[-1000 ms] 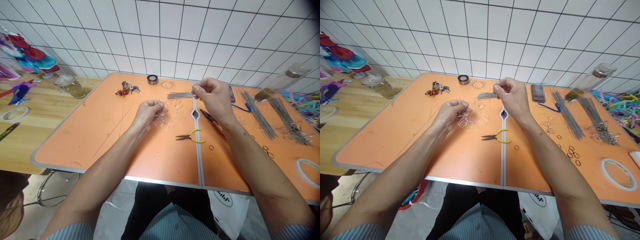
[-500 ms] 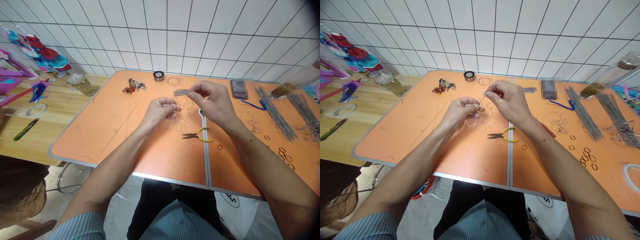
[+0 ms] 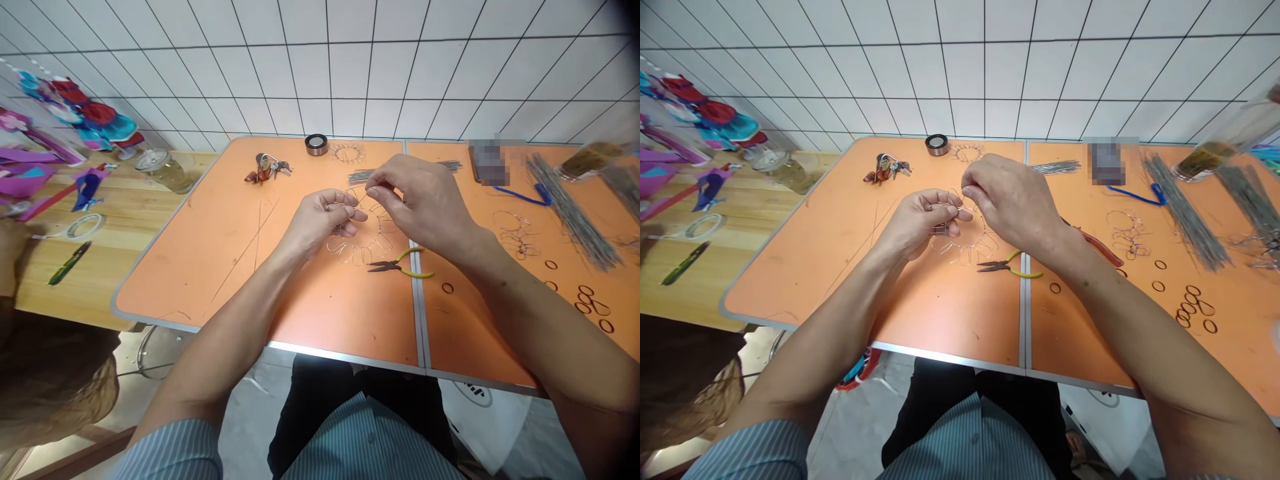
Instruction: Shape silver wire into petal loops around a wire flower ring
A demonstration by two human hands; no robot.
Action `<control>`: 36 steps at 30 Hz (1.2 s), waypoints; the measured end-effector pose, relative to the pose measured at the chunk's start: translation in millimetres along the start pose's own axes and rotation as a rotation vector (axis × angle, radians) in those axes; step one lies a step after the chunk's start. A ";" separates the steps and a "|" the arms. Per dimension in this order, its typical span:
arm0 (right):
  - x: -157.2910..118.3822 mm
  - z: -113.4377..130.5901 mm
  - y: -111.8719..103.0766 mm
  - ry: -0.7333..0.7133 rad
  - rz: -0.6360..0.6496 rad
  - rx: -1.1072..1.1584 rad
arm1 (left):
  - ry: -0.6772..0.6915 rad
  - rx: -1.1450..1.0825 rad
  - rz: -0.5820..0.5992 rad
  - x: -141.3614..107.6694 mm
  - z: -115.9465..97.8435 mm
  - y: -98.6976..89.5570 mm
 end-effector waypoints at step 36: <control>4.3 2.9 -5.1 0.220 0.181 0.269 | -0.033 0.093 0.219 -3.8 0.0 1.5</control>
Point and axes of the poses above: each hand's wrist, its own x-axis towards the middle knuckle, its own y-axis out of the palm, z = x × y, the point moved 2 cm from there along x, towards the middle knuckle, and after that the axes turned 7 degrees about y, right-handed, at the moved point
